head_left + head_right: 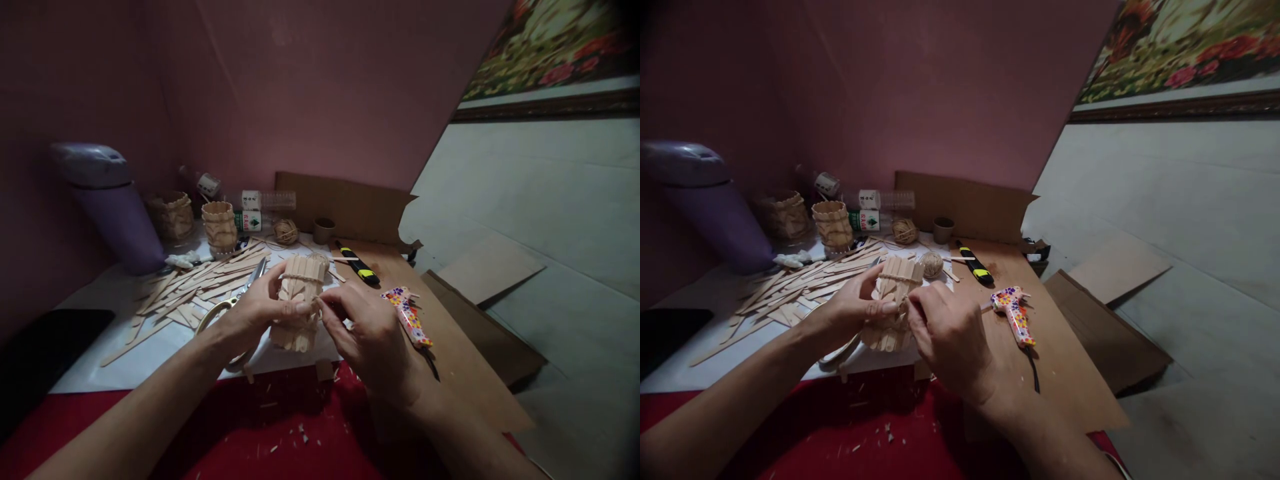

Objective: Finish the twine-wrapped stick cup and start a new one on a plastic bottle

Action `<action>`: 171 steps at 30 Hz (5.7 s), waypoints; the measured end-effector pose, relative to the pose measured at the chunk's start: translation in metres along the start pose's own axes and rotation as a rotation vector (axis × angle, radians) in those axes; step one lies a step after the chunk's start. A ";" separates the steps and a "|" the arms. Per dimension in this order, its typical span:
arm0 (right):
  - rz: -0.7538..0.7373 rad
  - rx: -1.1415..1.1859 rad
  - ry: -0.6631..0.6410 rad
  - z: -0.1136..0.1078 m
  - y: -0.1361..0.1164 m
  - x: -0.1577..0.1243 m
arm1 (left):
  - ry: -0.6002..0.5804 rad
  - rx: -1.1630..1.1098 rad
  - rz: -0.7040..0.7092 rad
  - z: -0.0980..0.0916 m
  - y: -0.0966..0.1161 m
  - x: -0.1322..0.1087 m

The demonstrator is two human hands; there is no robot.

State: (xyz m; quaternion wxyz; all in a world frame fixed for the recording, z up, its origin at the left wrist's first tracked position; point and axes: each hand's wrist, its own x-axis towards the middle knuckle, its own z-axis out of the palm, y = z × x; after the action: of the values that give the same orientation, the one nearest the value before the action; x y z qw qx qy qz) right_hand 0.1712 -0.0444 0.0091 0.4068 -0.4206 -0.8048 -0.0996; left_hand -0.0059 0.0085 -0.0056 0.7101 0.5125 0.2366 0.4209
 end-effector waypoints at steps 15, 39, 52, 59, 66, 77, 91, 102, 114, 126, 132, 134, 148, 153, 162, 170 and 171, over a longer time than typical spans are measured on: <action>0.011 0.025 0.015 0.000 -0.001 -0.001 | 0.042 0.062 0.048 0.003 -0.005 -0.002; 0.010 0.057 0.022 0.005 -0.001 -0.006 | 0.223 0.095 0.046 0.004 -0.010 -0.003; 0.049 0.121 0.021 0.003 -0.004 -0.006 | 0.264 0.051 0.030 0.008 -0.007 -0.004; 0.073 0.021 -0.038 -0.002 -0.006 -0.004 | 0.297 0.128 0.065 0.006 -0.007 -0.003; 0.180 0.106 -0.092 -0.004 -0.008 -0.002 | 0.304 0.160 0.041 0.007 -0.008 -0.003; 0.247 0.310 -0.041 -0.002 -0.007 -0.002 | 0.274 0.083 0.059 0.006 -0.008 -0.002; -0.108 -0.133 0.008 0.009 -0.003 -0.014 | 0.291 0.034 0.024 0.012 -0.005 -0.003; -0.194 -0.274 -0.014 0.009 -0.008 -0.014 | 0.252 0.047 0.064 0.010 -0.004 -0.004; -0.177 -0.145 -0.037 0.013 -0.005 -0.018 | 0.217 0.065 0.097 0.009 -0.005 -0.001; -0.026 0.138 -0.026 0.016 -0.003 -0.020 | 0.215 0.019 0.075 0.007 -0.007 -0.003; -0.065 0.052 -0.041 0.015 -0.003 -0.021 | 0.190 -0.015 0.044 0.010 -0.004 -0.004; -0.077 0.033 -0.049 0.015 -0.003 -0.020 | 0.221 -0.010 0.039 0.012 -0.003 -0.003; 0.004 0.122 -0.003 0.020 0.000 -0.017 | 0.289 0.004 0.029 0.013 -0.004 -0.002; 0.017 0.114 -0.037 0.018 -0.001 -0.015 | 0.282 -0.001 0.034 0.013 -0.004 -0.001; 0.238 0.318 -0.046 0.019 -0.005 -0.011 | 0.261 0.020 0.039 0.011 -0.004 -0.001; 0.221 0.326 0.021 0.020 -0.005 -0.013 | 0.238 0.001 0.035 0.013 -0.004 -0.002; 0.222 0.333 0.029 0.020 -0.005 -0.013 | 0.230 0.001 0.033 0.013 -0.004 -0.002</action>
State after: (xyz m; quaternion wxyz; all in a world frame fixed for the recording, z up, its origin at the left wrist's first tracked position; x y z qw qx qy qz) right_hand 0.1601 -0.0449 -0.0123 0.4906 -0.4324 -0.7529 0.0744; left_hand 0.0043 -0.0005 -0.0048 0.6709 0.4650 0.3084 0.4885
